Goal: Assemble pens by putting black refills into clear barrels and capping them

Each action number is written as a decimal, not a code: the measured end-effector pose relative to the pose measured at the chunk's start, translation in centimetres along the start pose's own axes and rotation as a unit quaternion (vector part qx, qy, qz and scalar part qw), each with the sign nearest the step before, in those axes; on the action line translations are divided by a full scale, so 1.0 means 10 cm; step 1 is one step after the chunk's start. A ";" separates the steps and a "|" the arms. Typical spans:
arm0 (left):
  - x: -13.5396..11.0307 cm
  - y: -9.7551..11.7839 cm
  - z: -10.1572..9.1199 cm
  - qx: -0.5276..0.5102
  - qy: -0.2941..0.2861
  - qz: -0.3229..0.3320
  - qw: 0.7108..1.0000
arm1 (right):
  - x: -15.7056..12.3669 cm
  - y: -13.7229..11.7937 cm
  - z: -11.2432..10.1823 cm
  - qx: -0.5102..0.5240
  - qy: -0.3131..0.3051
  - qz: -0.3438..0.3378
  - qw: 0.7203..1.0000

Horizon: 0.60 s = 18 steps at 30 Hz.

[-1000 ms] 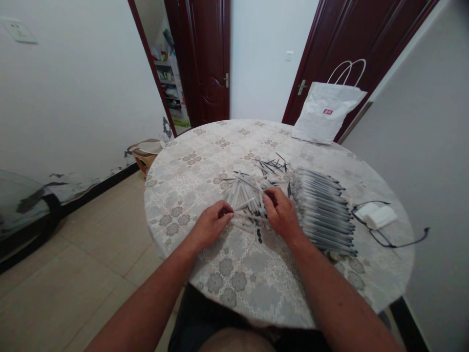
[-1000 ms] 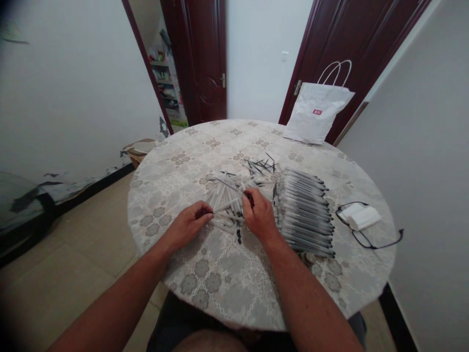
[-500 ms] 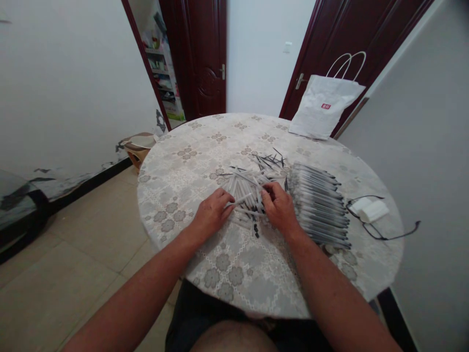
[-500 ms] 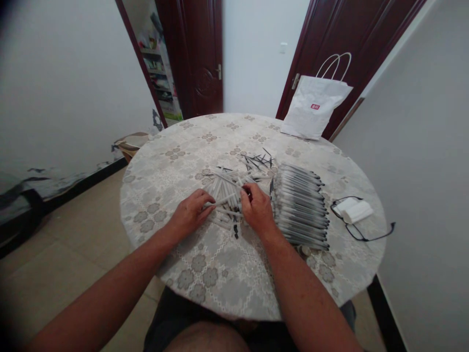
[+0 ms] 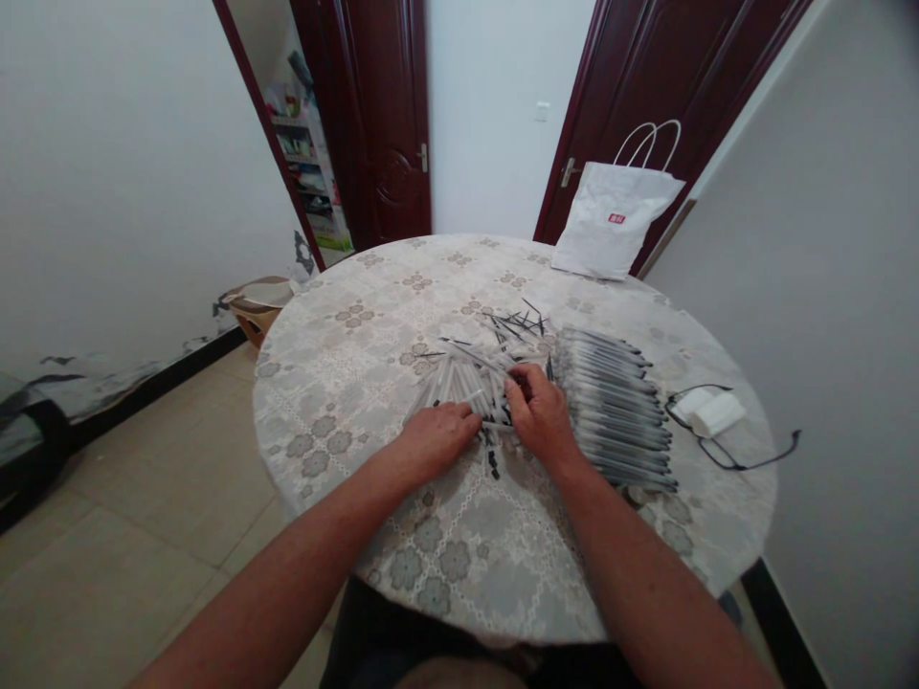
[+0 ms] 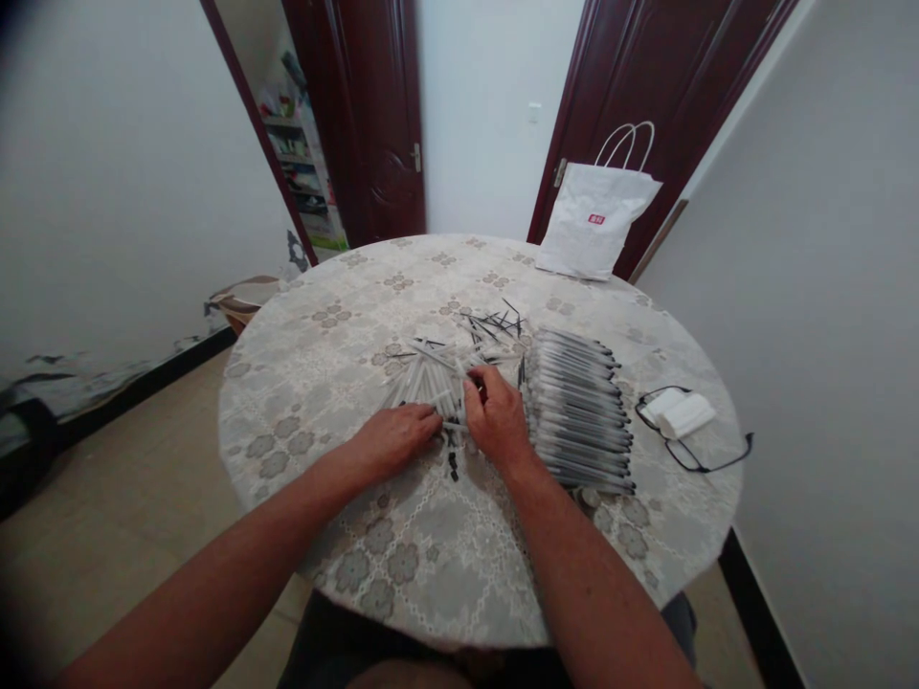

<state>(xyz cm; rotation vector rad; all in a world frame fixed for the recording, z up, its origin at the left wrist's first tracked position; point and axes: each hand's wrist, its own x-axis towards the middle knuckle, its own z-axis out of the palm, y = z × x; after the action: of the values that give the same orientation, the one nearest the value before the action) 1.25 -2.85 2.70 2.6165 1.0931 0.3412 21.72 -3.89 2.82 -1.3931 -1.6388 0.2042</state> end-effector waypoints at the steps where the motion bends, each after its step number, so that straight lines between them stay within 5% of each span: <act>1: 0.00 0.00 -0.03 -0.025 0.006 -0.003 1.000 | 0.00 0.00 0.00 0.005 0.006 0.004 1.000; 3: 0.00 -0.02 -0.11 -0.114 0.057 -0.028 0.991 | 0.00 -0.01 -0.01 0.018 0.023 0.017 0.999; 5: 0.03 -0.06 -0.21 -0.255 0.156 -0.085 0.950 | 0.00 -0.01 -0.02 0.033 0.039 0.033 0.998; 8: 0.16 -0.16 -0.35 -0.503 0.300 -0.175 0.791 | -0.02 -0.03 -0.01 0.050 0.048 0.041 0.997; 10: 0.27 -0.24 -0.41 -0.635 0.346 -0.188 0.665 | -0.04 -0.04 0.00 0.053 0.038 0.035 0.997; 12: 0.36 -0.29 -0.43 -0.706 0.366 -0.170 0.582 | -0.05 -0.06 0.02 0.052 0.018 0.023 0.998; 14: 0.41 -0.33 -0.40 -0.734 0.373 -0.148 0.548 | -0.06 -0.07 0.03 0.048 -0.002 0.009 0.999; 18: 0.41 -0.38 -0.28 -0.748 0.370 -0.137 0.534 | -0.08 -0.08 0.05 0.036 -0.027 -0.009 0.999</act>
<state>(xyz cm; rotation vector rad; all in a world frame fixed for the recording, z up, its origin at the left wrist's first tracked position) 0.72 3.12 4.44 0.6453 0.6664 1.5170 20.73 -4.60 2.68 -1.3288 -1.6713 0.2895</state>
